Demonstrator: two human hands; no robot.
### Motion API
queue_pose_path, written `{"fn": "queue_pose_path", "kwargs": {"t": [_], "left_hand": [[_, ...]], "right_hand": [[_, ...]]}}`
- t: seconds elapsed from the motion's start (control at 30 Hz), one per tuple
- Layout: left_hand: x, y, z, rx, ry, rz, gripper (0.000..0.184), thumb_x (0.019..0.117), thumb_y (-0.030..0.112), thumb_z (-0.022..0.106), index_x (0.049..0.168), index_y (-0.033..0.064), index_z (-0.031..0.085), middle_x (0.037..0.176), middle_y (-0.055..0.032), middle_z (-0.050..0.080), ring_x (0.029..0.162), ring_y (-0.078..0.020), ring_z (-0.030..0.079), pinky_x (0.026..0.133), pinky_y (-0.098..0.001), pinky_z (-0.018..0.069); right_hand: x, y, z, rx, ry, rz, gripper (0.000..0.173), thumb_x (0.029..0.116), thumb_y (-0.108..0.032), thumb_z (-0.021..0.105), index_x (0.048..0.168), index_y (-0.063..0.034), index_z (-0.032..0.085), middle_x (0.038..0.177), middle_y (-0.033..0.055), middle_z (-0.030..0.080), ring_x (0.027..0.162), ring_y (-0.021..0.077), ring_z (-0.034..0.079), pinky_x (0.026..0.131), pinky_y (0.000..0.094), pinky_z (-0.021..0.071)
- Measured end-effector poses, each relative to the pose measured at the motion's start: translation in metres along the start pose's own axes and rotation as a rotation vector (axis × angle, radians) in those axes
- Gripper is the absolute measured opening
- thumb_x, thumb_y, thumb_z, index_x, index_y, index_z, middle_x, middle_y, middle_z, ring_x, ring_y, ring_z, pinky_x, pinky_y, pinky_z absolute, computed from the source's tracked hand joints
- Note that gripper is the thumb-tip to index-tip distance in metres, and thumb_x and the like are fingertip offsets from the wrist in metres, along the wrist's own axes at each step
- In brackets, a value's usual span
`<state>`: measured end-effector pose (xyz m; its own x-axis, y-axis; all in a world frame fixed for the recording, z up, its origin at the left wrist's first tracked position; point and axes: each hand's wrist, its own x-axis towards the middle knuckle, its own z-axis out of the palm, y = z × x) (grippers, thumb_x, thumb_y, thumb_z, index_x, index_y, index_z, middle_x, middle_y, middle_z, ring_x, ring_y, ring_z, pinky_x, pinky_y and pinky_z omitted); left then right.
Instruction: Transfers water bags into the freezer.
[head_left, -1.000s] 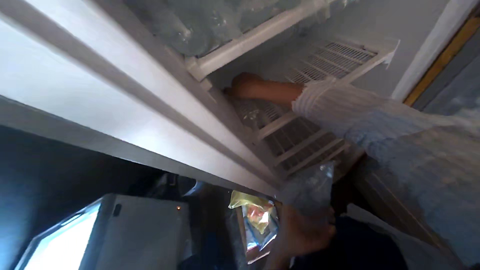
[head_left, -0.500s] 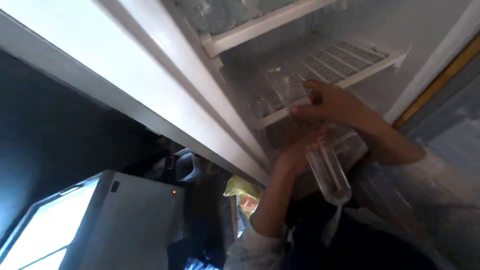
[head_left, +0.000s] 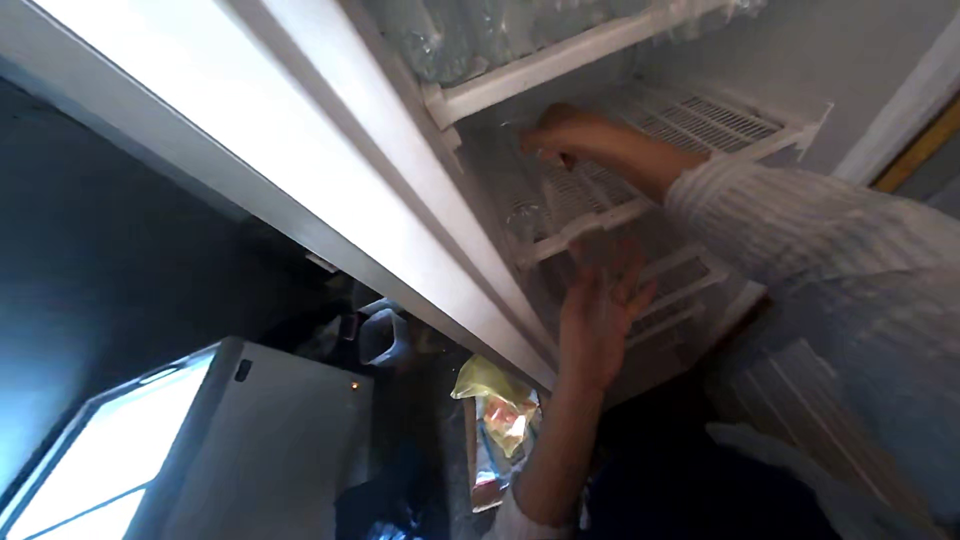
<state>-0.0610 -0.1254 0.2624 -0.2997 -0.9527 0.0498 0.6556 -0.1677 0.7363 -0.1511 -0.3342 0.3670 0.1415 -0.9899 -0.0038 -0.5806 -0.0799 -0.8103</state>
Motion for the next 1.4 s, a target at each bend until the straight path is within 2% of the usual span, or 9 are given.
{"fn": "queue_pose_path", "kwargs": {"t": [0.13, 0.2, 0.27, 0.37, 0.7, 0.8, 0.93, 1.27, 1.4], "left_hand": [[-0.023, -0.003, -0.003, 0.184, -0.15, -0.054, 0.071, 0.1072, 0.044, 0.032, 0.159, 0.004, 0.006, 0.152, -0.0159, 0.049, 0.126, -0.0292, 0.063, 0.098, -0.0462, 0.0573], [-0.032, -0.007, -0.01, 0.281, -0.249, -0.013, 0.076, 0.1053, 0.049, 0.046, 0.156, -0.0006, 0.018, 0.142, -0.0116, 0.06, 0.116, -0.0259, 0.069, 0.09, -0.0427, 0.0619], [-0.038, -0.008, -0.018, 0.391, -0.316, 0.064, 0.055, 0.1066, 0.033, 0.05, 0.147, -0.0029, 0.041, 0.128, -0.006, 0.068, 0.107, -0.019, 0.071, 0.086, -0.0377, 0.0628], [-0.042, -0.004, -0.023, 0.535, -0.337, 0.131, 0.035, 0.1057, 0.012, 0.047, 0.136, -0.0054, 0.053, 0.117, -0.0032, 0.071, 0.1, -0.0117, 0.071, 0.084, -0.0312, 0.0616], [-0.054, -0.002, -0.021, 0.753, -0.381, 0.091, 0.031, 0.103, 0.007, 0.054, 0.13, -0.0077, 0.059, 0.114, -0.0081, 0.071, 0.098, -0.0071, 0.069, 0.087, -0.0259, 0.0586], [-0.058, 0.0, -0.03, 0.777, -0.384, 0.078, 0.03, 0.1033, 0.008, 0.054, 0.129, -0.0066, 0.061, 0.113, -0.0078, 0.072, 0.097, -0.0083, 0.07, 0.086, -0.0267, 0.0593], [-0.057, -0.002, -0.033, 0.795, -0.39, 0.076, 0.03, 0.1032, 0.008, 0.054, 0.128, -0.0062, 0.061, 0.11, -0.0075, 0.072, 0.093, -0.008, 0.07, 0.084, -0.0266, 0.0595], [-0.053, -0.001, -0.036, 0.794, -0.41, 0.051, 0.028, 0.1031, 0.008, 0.054, 0.126, -0.0058, 0.063, 0.112, -0.0071, 0.071, 0.094, -0.0068, 0.069, 0.084, -0.0251, 0.0587], [-0.052, 0.001, -0.041, 0.79, -0.438, 0.049, 0.028, 0.1026, 0.007, 0.055, 0.126, -0.006, 0.063, 0.112, -0.0077, 0.071, 0.094, -0.0063, 0.069, 0.084, -0.0246, 0.0584]], "right_hand": [[0.032, -0.007, 0.006, -0.036, -0.002, 0.011, 0.052, 0.0996, -0.037, 0.065, 0.128, 0.0055, 0.059, 0.123, 0.0253, 0.061, 0.101, 0.0352, 0.063, 0.082, 0.0547, 0.0534], [0.037, -0.013, 0.01, -0.112, -0.013, 0.025, 0.049, 0.1012, -0.036, 0.062, 0.127, 0.0062, 0.06, 0.128, 0.0256, 0.06, 0.111, 0.0368, 0.063, 0.088, 0.0577, 0.0524], [0.041, -0.015, 0.017, -0.2, -0.019, 0.026, 0.048, 0.1028, -0.036, 0.059, 0.125, 0.0065, 0.063, 0.132, 0.0249, 0.06, 0.119, 0.0367, 0.061, 0.095, 0.0588, 0.0496], [0.046, -0.013, 0.022, -0.302, 0.004, -0.017, 0.047, 0.1048, -0.037, 0.055, 0.117, 0.0074, 0.065, 0.13, 0.025, 0.062, 0.121, 0.037, 0.061, 0.097, 0.0586, 0.0481], [0.054, -0.017, 0.027, -0.396, 0.04, -0.068, 0.057, 0.108, -0.043, 0.047, 0.124, 0.0077, 0.066, 0.144, 0.0272, 0.054, 0.138, 0.0406, 0.05, 0.109, 0.06, 0.042], [0.053, -0.009, 0.032, -0.434, 0.096, -0.189, 0.07, 0.1012, -0.055, 0.053, 0.156, -0.0121, 0.044, 0.162, 0.0277, 0.031, 0.143, 0.049, 0.039, 0.107, 0.068, 0.0392], [0.037, -0.012, 0.049, -0.459, -0.073, -0.214, 0.066, 0.1023, -0.057, 0.05, 0.16, -0.0284, 0.038, 0.168, 0.0284, 0.015, 0.148, 0.0582, 0.021, 0.109, 0.0778, 0.0274], [0.037, -0.017, 0.057, -0.431, -0.075, -0.19, 0.062, 0.0999, -0.051, 0.056, 0.156, -0.0263, 0.046, 0.166, 0.0272, 0.022, 0.149, 0.0576, 0.019, 0.105, 0.0813, 0.0277], [0.034, -0.021, 0.049, -0.337, -0.068, -0.216, 0.066, 0.1032, -0.049, 0.054, 0.161, -0.0219, 0.037, 0.167, 0.0291, 0.018, 0.151, 0.0565, 0.017, 0.11, 0.0792, 0.0229]]}}
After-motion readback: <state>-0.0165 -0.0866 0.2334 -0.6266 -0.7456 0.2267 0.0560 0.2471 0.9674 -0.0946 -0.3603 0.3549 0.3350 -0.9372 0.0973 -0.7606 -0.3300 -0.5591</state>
